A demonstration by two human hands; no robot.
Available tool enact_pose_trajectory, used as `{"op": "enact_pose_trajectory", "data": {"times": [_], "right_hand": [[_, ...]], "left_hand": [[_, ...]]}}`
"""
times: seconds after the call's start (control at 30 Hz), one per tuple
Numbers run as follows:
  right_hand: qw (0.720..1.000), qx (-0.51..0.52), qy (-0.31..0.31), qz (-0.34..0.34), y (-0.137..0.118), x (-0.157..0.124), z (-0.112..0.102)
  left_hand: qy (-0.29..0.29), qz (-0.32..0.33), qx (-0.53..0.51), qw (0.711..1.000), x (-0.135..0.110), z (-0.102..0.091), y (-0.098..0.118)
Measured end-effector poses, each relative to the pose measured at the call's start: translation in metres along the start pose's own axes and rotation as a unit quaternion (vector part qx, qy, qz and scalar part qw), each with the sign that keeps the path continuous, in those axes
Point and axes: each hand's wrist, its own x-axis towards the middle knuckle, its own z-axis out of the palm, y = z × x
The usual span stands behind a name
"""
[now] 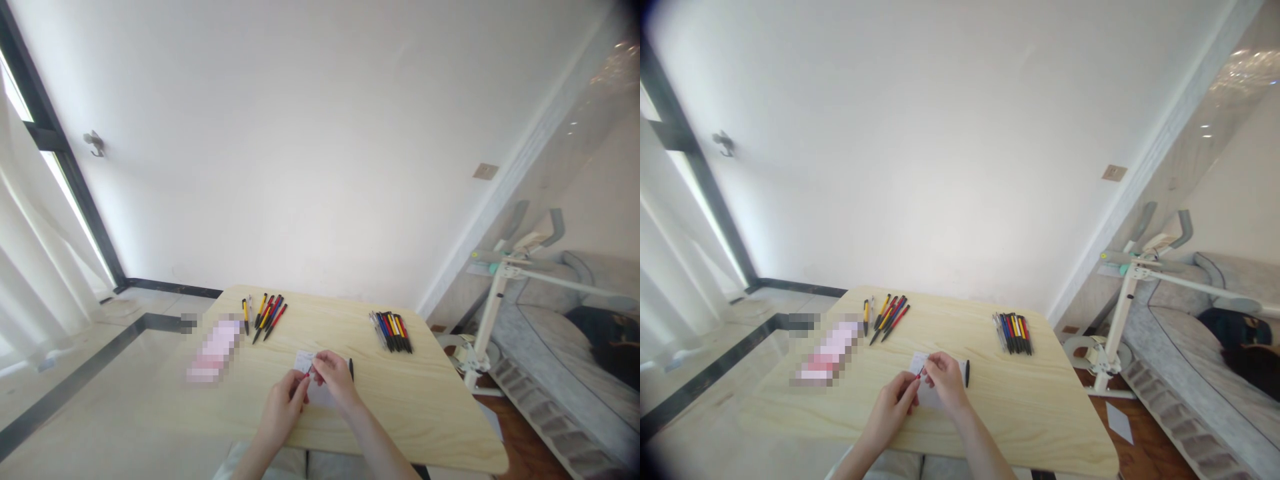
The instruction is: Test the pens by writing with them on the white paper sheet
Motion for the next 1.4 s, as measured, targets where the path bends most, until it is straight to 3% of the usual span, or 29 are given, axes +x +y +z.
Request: {"op": "enact_pose_trajectory", "data": {"times": [0.3, 0.43, 0.57, 0.7, 0.87, 1.0, 1.13, 1.4], "right_hand": [[0.999, 0.010, -0.031, 0.033, -0.008, -0.013, -0.012], [0.997, -0.071, -0.036, 0.018, -0.009, -0.022, -0.036], [0.987, -0.154, 0.024, -0.034, -0.011, -0.024, -0.073], [0.943, -0.306, 0.056, -0.122, -0.014, -0.026, -0.095], [0.855, -0.481, -0.001, -0.193, -0.015, -0.033, -0.093], [0.805, -0.551, 0.012, -0.218, -0.011, -0.033, -0.093], [0.798, -0.557, 0.047, -0.225, -0.006, -0.033, -0.099], [0.809, -0.540, 0.072, -0.221, 0.001, -0.037, -0.104]], "left_hand": [[0.013, -0.005, -0.009, 1.000, 0.000, 0.002, -0.002], [0.021, -0.013, -0.013, 1.000, 0.000, 0.001, -0.003], [0.015, -0.012, -0.009, 1.000, 0.000, 0.000, -0.002], [0.017, -0.002, -0.004, 1.000, 0.000, 0.000, -0.003], [0.017, -0.006, -0.002, 1.000, 0.000, 0.001, -0.003], [0.023, -0.015, 0.002, 1.000, 0.000, 0.001, 0.000], [0.021, -0.014, 0.003, 1.000, 0.000, 0.002, 0.001], [0.008, 0.000, 0.029, 1.000, 0.002, 0.003, -0.003]]}}
